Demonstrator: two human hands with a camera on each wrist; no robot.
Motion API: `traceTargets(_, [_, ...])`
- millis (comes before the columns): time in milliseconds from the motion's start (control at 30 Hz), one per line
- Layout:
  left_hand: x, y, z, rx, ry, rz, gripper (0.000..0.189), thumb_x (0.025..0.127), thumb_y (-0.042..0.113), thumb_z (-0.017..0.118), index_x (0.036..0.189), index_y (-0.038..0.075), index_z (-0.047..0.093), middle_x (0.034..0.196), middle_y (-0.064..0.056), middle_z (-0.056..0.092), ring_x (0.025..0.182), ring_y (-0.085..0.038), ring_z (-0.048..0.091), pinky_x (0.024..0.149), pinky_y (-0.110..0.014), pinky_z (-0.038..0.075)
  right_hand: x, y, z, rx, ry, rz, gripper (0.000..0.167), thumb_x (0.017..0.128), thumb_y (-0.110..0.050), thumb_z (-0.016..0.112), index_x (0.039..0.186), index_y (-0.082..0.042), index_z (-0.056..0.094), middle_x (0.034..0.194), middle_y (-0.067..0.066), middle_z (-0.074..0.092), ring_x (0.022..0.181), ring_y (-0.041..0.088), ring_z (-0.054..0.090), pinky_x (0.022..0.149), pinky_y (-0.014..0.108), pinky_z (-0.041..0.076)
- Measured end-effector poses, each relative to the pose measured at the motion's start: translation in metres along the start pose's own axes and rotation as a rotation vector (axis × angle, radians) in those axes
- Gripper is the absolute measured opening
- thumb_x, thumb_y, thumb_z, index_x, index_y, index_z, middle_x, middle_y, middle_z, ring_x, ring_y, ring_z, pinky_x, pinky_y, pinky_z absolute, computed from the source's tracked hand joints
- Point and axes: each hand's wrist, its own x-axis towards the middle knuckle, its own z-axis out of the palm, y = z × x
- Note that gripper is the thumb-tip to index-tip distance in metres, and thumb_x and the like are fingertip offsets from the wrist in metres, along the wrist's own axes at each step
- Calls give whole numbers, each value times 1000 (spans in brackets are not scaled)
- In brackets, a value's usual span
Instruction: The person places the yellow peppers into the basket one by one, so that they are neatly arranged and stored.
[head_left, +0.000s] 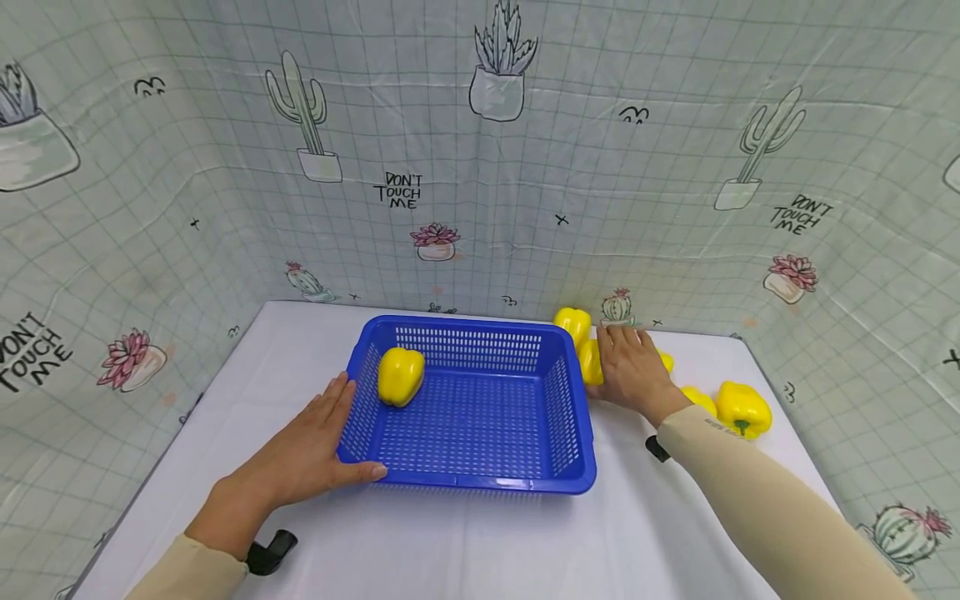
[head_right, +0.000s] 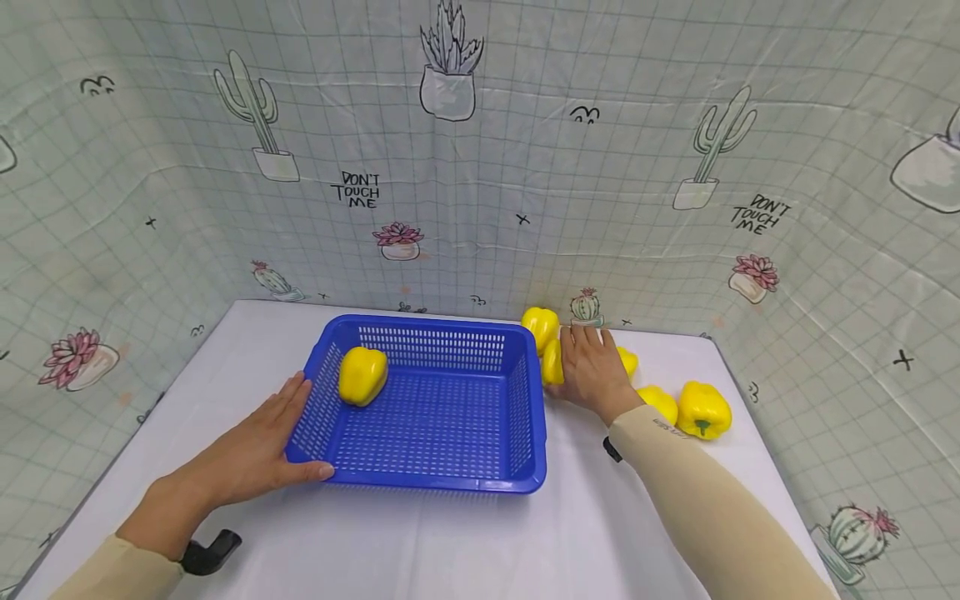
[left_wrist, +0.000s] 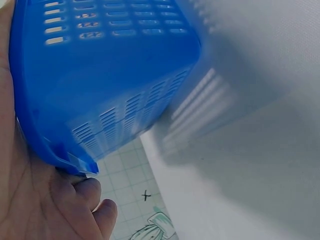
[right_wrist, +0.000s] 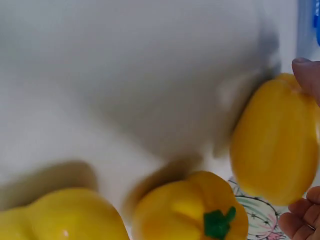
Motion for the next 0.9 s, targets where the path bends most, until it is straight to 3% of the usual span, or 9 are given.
traceTargets(167, [0, 0, 1, 3, 0, -10, 135, 81, 84, 67, 166, -6, 14, 176, -26, 6, 159, -52, 18, 126, -67, 23, 2, -2, 5, -7, -47, 21, 102, 84, -65, 77, 146, 8, 44, 138, 31, 56, 130, 48, 51, 116, 67, 40])
traceTargets(400, [0, 1, 1, 2, 8, 6, 133, 82, 81, 69, 166, -7, 15, 175, -28, 7, 159, -51, 19, 126, -67, 23, 0, -1, 9, -8, -20, 15, 81, 83, -59, 82, 124, 5, 52, 115, 24, 59, 111, 44, 54, 98, 61, 49])
traceTargets(633, [1, 1, 1, -2, -3, -8, 135, 81, 83, 68, 166, -5, 13, 176, -26, 5, 159, -52, 17, 126, -67, 23, -9, 5, 13, -10, 29, -24, 74, 82, -34, 87, 131, 6, 48, 126, 27, 60, 119, 47, 56, 107, 65, 48])
traceTargets(800, [0, 1, 0, 2, -7, -17, 135, 81, 83, 68, 166, -5, 13, 176, -26, 5, 159, -53, 18, 125, -68, 24, -14, 8, 19, -39, 81, -59, 77, 80, -34, 88, 130, 7, 45, 123, 27, 60, 117, 46, 58, 107, 63, 49])
traceTargets(900, [0, 1, 0, 10, -10, -19, 136, 80, 85, 66, 167, -5, 13, 176, -26, 5, 159, -53, 18, 125, -68, 25, -15, 9, 20, -46, 87, -62, 85, 81, -36, 88, 137, 8, 44, 128, 28, 60, 121, 46, 58, 109, 63, 49])
